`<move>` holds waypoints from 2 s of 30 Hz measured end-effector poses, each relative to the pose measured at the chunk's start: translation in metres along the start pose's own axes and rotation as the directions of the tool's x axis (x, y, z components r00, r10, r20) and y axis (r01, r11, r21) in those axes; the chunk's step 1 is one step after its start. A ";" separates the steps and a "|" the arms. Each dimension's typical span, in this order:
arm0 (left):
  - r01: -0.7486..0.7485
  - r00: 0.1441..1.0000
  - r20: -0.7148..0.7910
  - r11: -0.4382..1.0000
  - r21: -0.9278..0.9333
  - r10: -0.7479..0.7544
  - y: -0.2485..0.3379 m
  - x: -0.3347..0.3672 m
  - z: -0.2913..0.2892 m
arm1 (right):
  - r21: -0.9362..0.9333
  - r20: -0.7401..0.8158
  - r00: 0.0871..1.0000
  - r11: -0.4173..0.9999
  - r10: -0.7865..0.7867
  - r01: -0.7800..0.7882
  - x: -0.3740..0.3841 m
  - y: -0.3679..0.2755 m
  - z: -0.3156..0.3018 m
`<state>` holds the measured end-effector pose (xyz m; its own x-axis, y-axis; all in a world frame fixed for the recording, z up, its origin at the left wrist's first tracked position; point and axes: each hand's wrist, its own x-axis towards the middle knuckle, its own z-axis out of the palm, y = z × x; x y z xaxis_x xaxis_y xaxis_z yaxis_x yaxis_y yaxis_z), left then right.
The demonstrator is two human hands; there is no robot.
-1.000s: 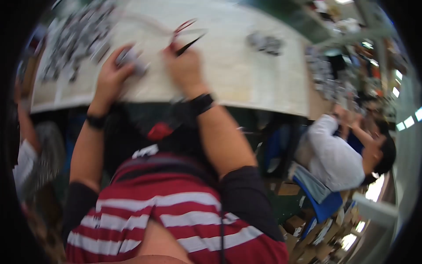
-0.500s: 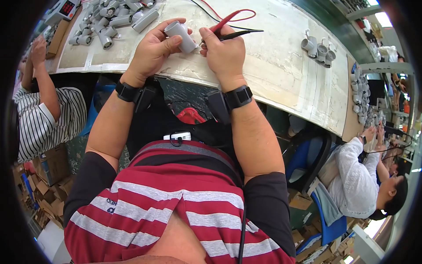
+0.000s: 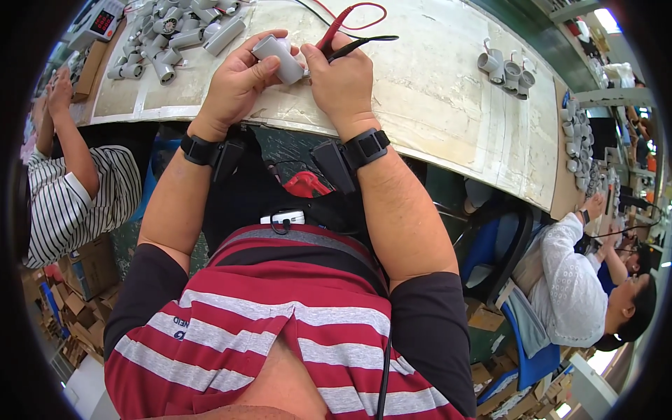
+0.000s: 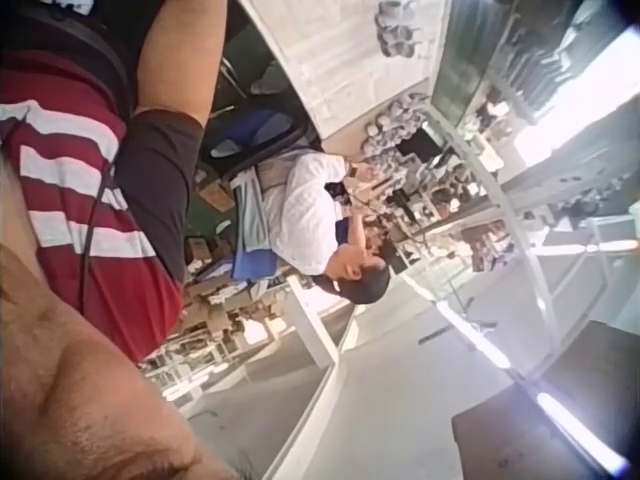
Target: The person picks up a grey plastic housing, touches its internal components with multimeter probes, and places it back on the table, repeating this process for several units.
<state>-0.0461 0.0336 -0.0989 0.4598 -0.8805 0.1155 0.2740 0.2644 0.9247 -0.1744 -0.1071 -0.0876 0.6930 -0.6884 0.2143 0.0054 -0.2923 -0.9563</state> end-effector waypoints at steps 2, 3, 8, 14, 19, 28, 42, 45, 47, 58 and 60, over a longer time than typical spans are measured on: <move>0.013 1.000 -0.005 1.000 0.018 -0.013 -0.001 -0.001 0.000 | -0.010 -0.004 1.000 1.000 -0.005 0.005 0.002 0.003 0.002; 0.010 1.000 -0.003 1.000 0.020 -0.010 -0.001 0.000 -0.001 | -0.026 -0.007 1.000 1.000 -0.013 0.013 0.004 0.006 0.002; -0.027 0.999 -0.046 0.999 0.041 0.029 -0.001 -0.002 -0.001 | -0.184 -0.030 0.993 0.977 -0.117 0.109 0.005 0.007 0.007; -0.034 0.997 -0.069 0.990 0.140 0.044 -0.007 -0.002 0.005 | -0.058 -0.035 0.998 0.997 -0.049 0.047 0.000 0.007 0.010; -0.072 0.997 0.044 0.990 0.117 0.068 0.004 -0.015 0.011 | 0.039 -0.009 0.998 0.998 0.056 -0.056 -0.006 -0.001 0.008; -0.178 0.981 0.128 0.942 0.285 0.147 0.004 -0.005 0.029 | -0.186 -0.061 0.989 0.975 -0.137 0.124 0.005 0.000 -0.005; -0.259 0.958 0.071 0.726 0.637 0.279 -0.006 -0.014 0.042 | 0.074 -0.098 0.993 0.995 -0.062 0.069 -0.009 -0.004 -0.001; -0.310 0.933 0.108 0.611 0.729 0.344 -0.005 -0.010 0.051 | -0.032 -0.153 0.975 0.987 -0.162 0.159 -0.004 0.009 0.002; -0.291 0.918 0.098 0.487 0.824 0.384 0.005 -0.019 0.045 | -0.192 -0.143 0.947 0.946 -0.288 0.259 0.005 0.020 0.018; -0.320 0.697 -0.485 0.834 0.450 0.529 0.057 -0.083 -0.056 | 0.405 -0.096 0.986 0.910 0.136 -0.087 -0.006 -0.001 -0.024; 0.007 0.498 -0.629 0.723 0.690 0.596 0.072 -0.107 -0.111 | 0.394 -0.038 0.989 0.911 0.145 -0.119 -0.007 -0.001 -0.012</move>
<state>0.0180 0.1904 -0.0845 0.9241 -0.0331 0.3806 -0.3820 -0.0862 0.9201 -0.1885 -0.1100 -0.0857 0.6587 -0.7481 0.0802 0.2064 0.0771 -0.9754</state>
